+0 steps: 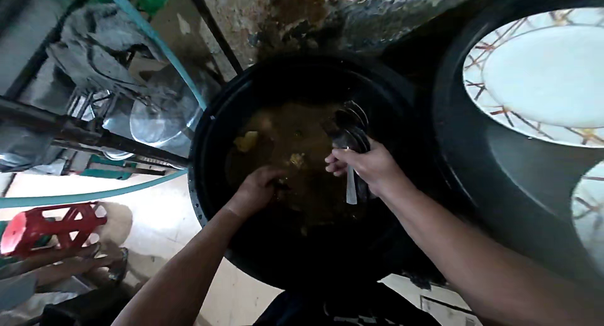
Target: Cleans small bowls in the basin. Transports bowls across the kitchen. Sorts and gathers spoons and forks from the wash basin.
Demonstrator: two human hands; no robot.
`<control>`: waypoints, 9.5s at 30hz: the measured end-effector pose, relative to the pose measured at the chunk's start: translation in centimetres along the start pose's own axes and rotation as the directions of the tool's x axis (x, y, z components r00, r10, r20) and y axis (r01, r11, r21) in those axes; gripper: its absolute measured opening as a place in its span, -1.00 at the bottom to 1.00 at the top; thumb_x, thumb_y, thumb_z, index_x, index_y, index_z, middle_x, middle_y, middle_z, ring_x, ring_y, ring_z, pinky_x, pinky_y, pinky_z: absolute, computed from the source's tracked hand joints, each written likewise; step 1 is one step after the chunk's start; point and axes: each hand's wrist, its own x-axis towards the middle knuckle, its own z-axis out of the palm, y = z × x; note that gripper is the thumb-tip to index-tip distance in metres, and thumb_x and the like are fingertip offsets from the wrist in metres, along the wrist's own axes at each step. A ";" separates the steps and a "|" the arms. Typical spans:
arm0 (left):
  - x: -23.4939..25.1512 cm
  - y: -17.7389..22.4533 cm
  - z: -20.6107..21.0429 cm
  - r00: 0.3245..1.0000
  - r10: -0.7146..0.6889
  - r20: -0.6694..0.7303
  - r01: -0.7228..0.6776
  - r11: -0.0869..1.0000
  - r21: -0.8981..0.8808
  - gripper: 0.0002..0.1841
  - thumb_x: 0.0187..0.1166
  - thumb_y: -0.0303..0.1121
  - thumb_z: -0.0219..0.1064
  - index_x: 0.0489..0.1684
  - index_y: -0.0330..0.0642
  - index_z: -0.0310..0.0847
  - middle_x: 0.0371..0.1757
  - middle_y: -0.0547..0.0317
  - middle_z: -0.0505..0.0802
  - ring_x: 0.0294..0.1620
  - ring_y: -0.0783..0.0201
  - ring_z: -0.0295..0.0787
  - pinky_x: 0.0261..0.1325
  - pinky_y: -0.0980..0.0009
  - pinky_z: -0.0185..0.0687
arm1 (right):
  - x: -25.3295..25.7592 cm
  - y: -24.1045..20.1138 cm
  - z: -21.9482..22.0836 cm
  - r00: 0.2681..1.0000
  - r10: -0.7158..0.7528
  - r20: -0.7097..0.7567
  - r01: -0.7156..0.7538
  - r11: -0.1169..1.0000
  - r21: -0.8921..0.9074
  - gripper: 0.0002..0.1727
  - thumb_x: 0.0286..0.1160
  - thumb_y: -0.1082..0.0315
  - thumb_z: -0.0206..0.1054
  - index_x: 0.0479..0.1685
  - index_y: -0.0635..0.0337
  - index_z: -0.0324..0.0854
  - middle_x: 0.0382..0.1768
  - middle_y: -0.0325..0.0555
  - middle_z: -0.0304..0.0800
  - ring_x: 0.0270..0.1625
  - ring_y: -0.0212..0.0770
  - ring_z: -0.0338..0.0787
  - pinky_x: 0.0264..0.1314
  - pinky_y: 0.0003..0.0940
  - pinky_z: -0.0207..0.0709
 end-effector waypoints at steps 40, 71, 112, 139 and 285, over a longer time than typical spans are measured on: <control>4.6 9.3 -4.1 0.952 0.293 0.084 -0.267 0.668 0.695 -0.73 0.75 -0.33 0.18 0.07 -0.21 0.81 0.18 -0.08 0.84 0.36 -0.09 0.72 0.43 -0.09 0.54 | 0.4 0.2 -0.7 0.969 0.099 0.224 -0.133 0.981 0.144 -0.78 0.67 0.41 0.25 0.11 0.31 0.69 -0.06 -0.03 0.91 0.00 -0.20 0.88 0.12 -0.31 0.75; 4.9 9.4 -3.0 0.986 0.114 -0.118 -0.066 0.934 0.352 -0.58 0.78 -0.07 0.20 0.27 -0.24 0.67 0.29 -0.07 0.77 0.28 0.01 0.76 0.33 -0.06 0.65 | -0.3 -0.3 -1.6 0.936 0.115 0.332 -0.190 0.961 0.202 -0.73 0.81 0.36 0.00 -0.13 0.22 0.62 -0.44 -0.17 0.77 -0.46 -0.32 0.76 -0.33 -0.42 0.75; 7.7 10.4 -1.6 0.531 0.773 -0.348 -0.494 0.616 0.614 -0.87 0.54 -0.45 0.34 -0.27 -0.28 0.81 -0.18 -0.04 0.88 -0.17 0.10 0.88 -0.10 0.25 0.81 | 0.3 -0.3 -1.7 0.940 0.064 0.335 -0.189 0.915 0.356 -0.63 0.82 0.31 -0.07 -0.19 0.15 0.67 -0.33 -0.20 0.84 -0.26 -0.38 0.85 -0.16 -0.51 0.77; 0.7 4.1 -4.5 0.961 0.277 -0.005 -0.194 0.686 0.702 -0.78 0.63 -0.33 0.28 -0.15 -0.25 0.82 -0.04 -0.11 0.86 0.05 -0.13 0.85 -0.01 -0.12 0.75 | 0.5 -0.3 -1.0 0.978 0.188 0.094 -0.206 0.944 0.259 -0.82 0.61 0.50 0.28 0.08 0.36 0.64 -0.21 0.01 0.92 -0.22 -0.15 0.93 -0.11 -0.32 0.83; 6.7 7.1 -0.6 0.986 -0.048 -0.162 -0.015 0.929 -0.369 -0.88 0.61 -0.42 0.39 -0.11 -0.31 0.66 -0.20 0.07 0.76 -0.24 0.34 0.67 -0.12 0.36 0.64 | 0.6 -0.7 -1.3 0.983 0.178 -0.051 -0.130 0.858 0.497 -0.79 0.54 0.60 0.20 0.08 0.34 0.60 -0.17 0.01 0.91 -0.21 -0.18 0.93 -0.17 -0.34 0.82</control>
